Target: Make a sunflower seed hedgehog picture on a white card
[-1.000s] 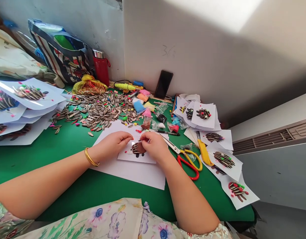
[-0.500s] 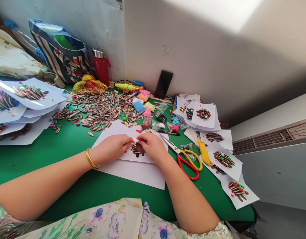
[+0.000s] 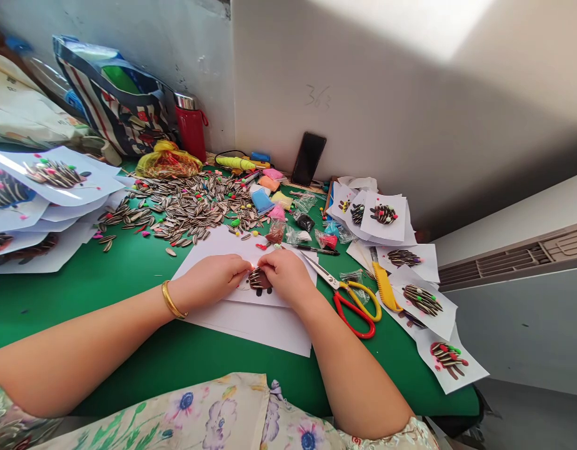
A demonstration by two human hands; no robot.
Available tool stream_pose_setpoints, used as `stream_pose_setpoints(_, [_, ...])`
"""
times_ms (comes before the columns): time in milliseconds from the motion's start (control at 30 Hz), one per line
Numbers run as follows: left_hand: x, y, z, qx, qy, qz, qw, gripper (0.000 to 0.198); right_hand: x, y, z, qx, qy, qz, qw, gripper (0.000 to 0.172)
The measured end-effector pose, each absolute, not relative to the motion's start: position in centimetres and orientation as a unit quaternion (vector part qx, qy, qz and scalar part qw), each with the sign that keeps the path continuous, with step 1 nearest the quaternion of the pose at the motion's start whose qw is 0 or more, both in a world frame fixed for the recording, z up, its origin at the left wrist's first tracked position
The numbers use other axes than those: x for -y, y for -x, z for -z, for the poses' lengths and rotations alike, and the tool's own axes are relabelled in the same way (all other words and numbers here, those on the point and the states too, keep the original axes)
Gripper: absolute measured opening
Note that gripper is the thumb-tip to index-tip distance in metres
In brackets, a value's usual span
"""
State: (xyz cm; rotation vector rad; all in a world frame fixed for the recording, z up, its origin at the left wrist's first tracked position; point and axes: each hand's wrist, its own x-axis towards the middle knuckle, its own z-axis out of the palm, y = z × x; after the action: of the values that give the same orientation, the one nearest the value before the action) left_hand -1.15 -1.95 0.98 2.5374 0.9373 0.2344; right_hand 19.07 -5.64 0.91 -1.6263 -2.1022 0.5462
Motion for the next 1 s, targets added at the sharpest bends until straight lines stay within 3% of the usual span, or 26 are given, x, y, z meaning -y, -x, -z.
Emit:
stream_pose_setpoints(500, [2.1, 1.1, -1.3, -0.322, -0.934, -0.039, 0.151, 0.028, 5.4, -18.6, -1.3, 0.776, 0.592, -0.159, 0.148, 0.021])
stream_pose_setpoints(833, [1.9, 1.3, -1.0, -0.320, -0.931, -0.064, 0.165, 0.032, 5.8, -19.1, -0.8, 0.786, 0.563, -0.148, 0.207, 0.018])
stream_pose_setpoints(1000, [1.8, 1.2, -0.7, -0.330, -0.914, -0.096, 0.215, 0.033, 6.0, -20.6, -1.0, 0.750, 0.596, -0.139, 0.251, 0.027])
